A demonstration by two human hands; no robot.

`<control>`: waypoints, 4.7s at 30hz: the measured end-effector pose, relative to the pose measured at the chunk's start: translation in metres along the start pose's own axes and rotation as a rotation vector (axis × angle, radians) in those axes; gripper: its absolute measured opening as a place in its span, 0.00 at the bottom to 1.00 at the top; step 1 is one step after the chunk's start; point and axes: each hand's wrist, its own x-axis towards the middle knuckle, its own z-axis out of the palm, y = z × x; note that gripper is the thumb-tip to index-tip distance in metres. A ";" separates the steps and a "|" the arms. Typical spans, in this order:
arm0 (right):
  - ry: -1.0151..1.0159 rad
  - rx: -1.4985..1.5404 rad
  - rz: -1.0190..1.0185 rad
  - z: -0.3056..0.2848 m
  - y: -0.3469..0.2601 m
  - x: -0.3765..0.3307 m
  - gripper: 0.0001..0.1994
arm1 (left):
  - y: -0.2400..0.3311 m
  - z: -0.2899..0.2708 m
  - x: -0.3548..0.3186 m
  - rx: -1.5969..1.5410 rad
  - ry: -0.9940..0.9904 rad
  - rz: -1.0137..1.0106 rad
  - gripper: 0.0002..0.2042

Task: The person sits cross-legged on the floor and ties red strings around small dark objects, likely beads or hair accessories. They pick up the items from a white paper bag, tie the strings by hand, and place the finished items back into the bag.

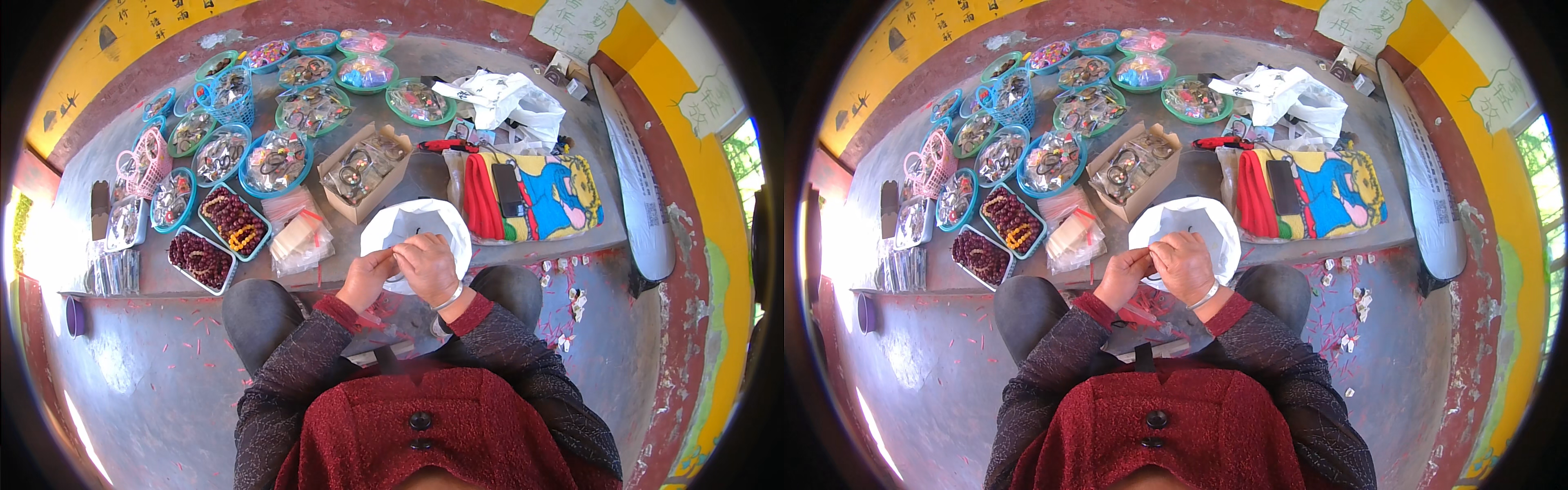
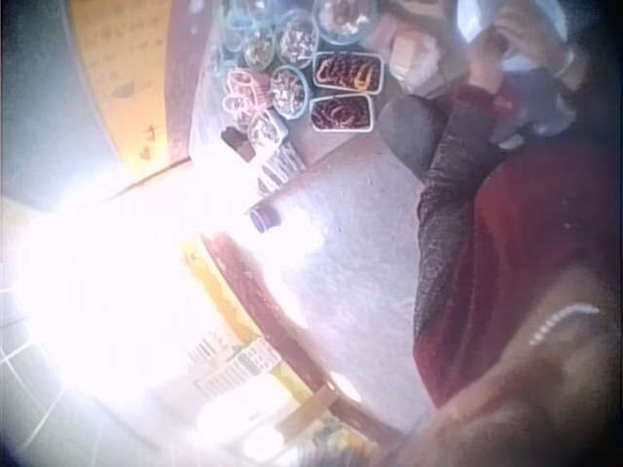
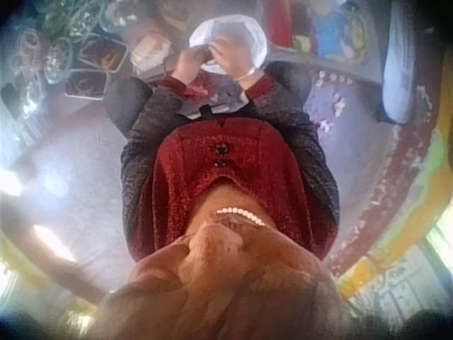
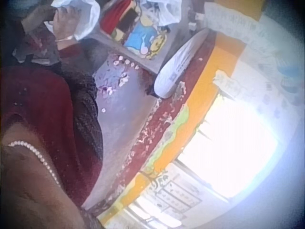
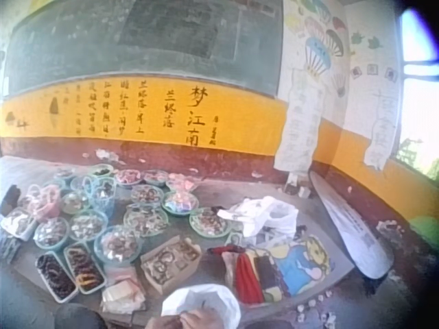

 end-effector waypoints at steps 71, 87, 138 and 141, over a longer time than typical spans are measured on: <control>0.019 0.140 0.185 0.003 0.017 -0.002 0.03 | 0.010 -0.009 -0.003 0.513 0.004 0.173 0.10; -0.414 -0.696 0.795 -0.248 0.195 -0.255 0.09 | 0.045 -0.012 -0.014 -0.366 -0.046 -0.099 0.12; -0.276 0.920 0.482 -0.002 0.020 -0.009 0.11 | 0.060 -0.016 -0.027 -0.640 -0.128 -0.190 0.11; -0.248 0.862 0.410 0.002 0.021 -0.010 0.11 | 0.054 -0.015 -0.025 -0.638 -0.066 -0.199 0.10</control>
